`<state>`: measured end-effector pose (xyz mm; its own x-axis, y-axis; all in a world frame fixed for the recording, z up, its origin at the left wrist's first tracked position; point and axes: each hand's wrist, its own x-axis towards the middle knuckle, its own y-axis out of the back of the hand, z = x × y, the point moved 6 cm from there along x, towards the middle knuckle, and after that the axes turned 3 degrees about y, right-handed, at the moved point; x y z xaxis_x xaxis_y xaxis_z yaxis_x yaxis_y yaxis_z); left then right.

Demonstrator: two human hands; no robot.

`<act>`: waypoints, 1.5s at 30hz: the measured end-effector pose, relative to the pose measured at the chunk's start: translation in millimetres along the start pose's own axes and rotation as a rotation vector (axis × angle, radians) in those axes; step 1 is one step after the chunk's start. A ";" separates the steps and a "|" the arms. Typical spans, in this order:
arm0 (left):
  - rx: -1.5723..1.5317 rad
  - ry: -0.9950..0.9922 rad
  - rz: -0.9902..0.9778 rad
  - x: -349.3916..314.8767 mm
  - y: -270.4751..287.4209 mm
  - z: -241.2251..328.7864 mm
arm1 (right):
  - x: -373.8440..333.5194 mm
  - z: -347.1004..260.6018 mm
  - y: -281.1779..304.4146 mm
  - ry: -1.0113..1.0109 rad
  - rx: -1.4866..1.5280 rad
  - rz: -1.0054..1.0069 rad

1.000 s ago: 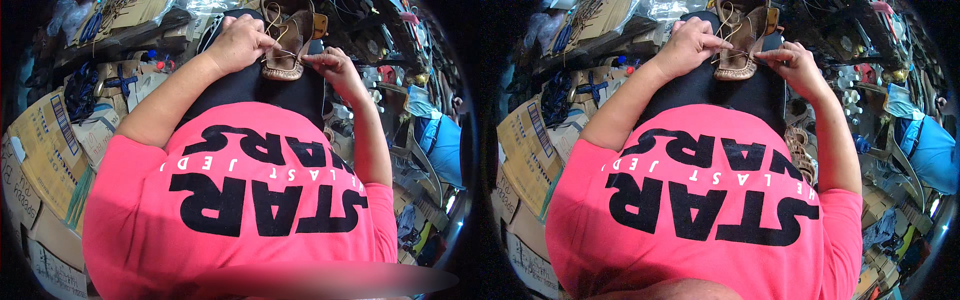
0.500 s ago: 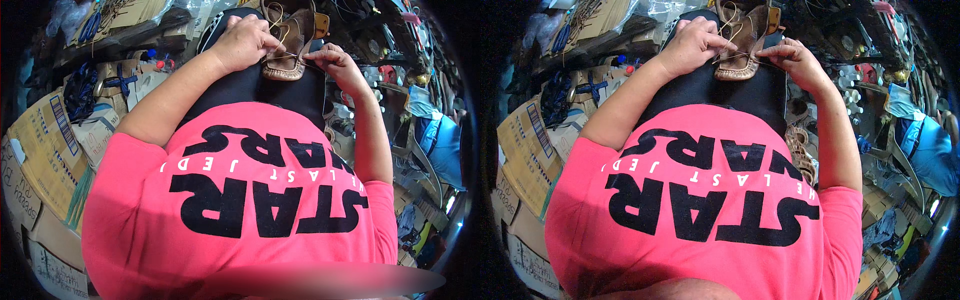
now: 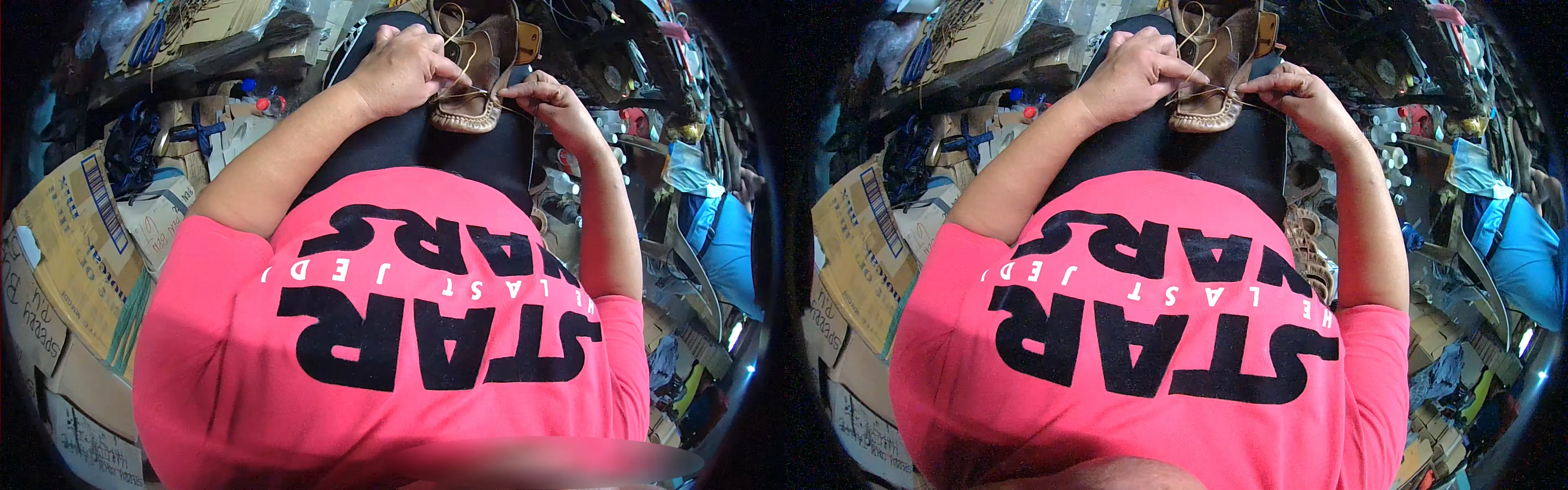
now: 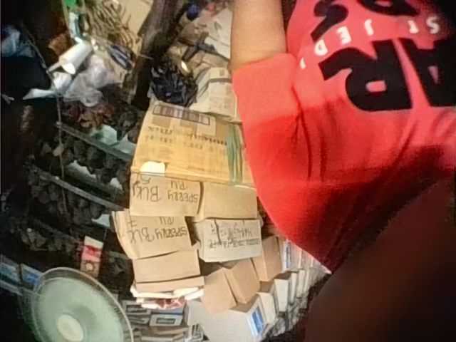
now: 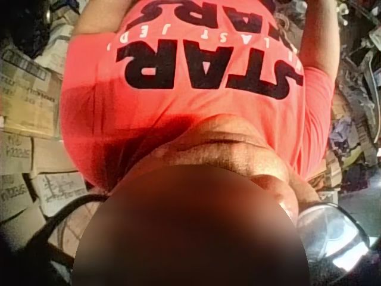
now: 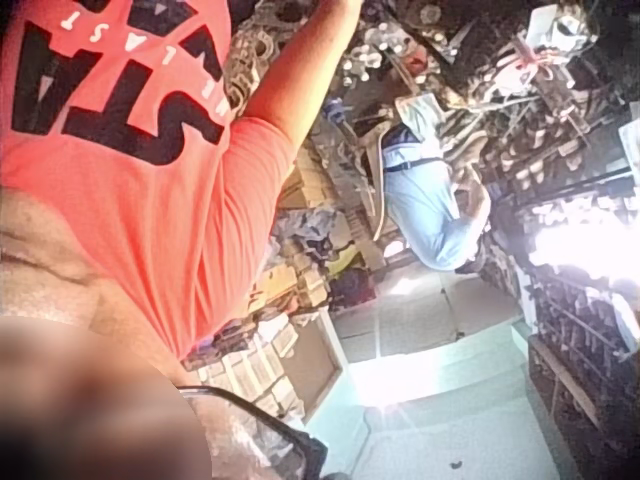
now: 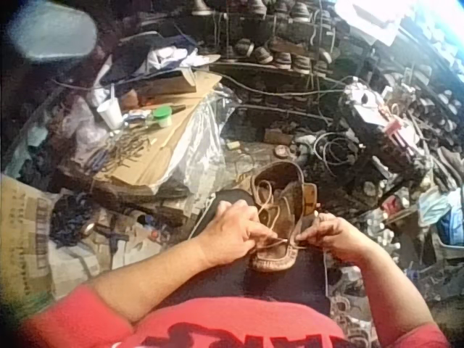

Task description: Sewing the upper part of a leather shoe by hand using a needle and thread.

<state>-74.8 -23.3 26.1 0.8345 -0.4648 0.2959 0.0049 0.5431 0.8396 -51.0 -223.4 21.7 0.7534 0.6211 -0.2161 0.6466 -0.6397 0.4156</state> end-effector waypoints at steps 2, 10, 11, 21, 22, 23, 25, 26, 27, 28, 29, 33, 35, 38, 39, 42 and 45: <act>0.000 -0.011 0.012 0.3 0.0 0.7 | 0.2 0.9 -0.4 -0.010 0.026 -0.008; -0.047 -0.041 -0.059 16.4 -7.4 -0.6 | 5.8 14.1 3.7 -0.043 0.000 -0.039; -0.068 -0.069 -0.044 17.2 -6.6 0.9 | 5.2 14.4 3.9 -0.042 0.017 -0.040; -0.048 0.084 -0.025 -4.1 5.2 19.2 | -12.2 -9.6 -8.9 -0.024 -0.014 0.104; -0.099 0.149 -0.013 -5.9 2.1 13.0 | -14.0 -4.6 -10.4 -0.092 0.134 0.150; -0.098 0.149 -0.013 -6.0 -1.5 10.5 | -12.9 0.4 -13.9 -0.139 0.299 0.138; -0.130 0.300 -0.089 -0.9 -8.6 6.6 | -10.3 3.6 -15.6 -0.149 0.297 0.149; -0.131 0.299 -0.089 1.6 -11.0 8.7 | -9.5 5.4 -15.7 -0.157 0.294 0.158; -0.153 0.350 -0.107 3.5 -13.4 7.4 | -7.8 6.3 -15.5 -0.155 0.294 0.159; -0.176 0.402 -0.125 5.4 -15.7 6.0 | -6.0 6.0 -15.1 -0.138 0.269 0.158; -0.199 0.424 -0.145 8.1 -17.9 6.0 | -4.1 5.1 -14.3 -0.121 0.243 0.156; -0.280 0.414 -0.220 19.2 -25.0 10.0 | 3.7 3.3 -10.0 -0.143 0.212 0.181; -0.280 0.341 -0.255 24.0 -27.8 8.5 | 8.8 -2.4 -9.6 -0.180 0.054 0.078; -0.163 0.221 -0.311 26.7 -18.0 22.5 | 7.7 2.4 -10.0 -0.143 0.069 0.048; -0.091 0.156 -0.249 25.7 -10.2 22.6 | 7.2 -3.3 -10.8 -0.117 0.100 0.038; -0.003 0.088 -0.217 16.9 3.1 19.9 | -2.8 5.5 7.4 -0.144 0.171 0.115; -0.048 0.187 -0.239 10.8 0.9 20.2 | -11.1 4.6 6.4 -0.103 0.110 0.112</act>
<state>-77.0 -41.8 39.2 0.8935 -0.4491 -0.0005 0.2359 0.4682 0.8515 -54.8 -236.5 22.7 0.8260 0.4972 -0.2657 0.5630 -0.7512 0.3444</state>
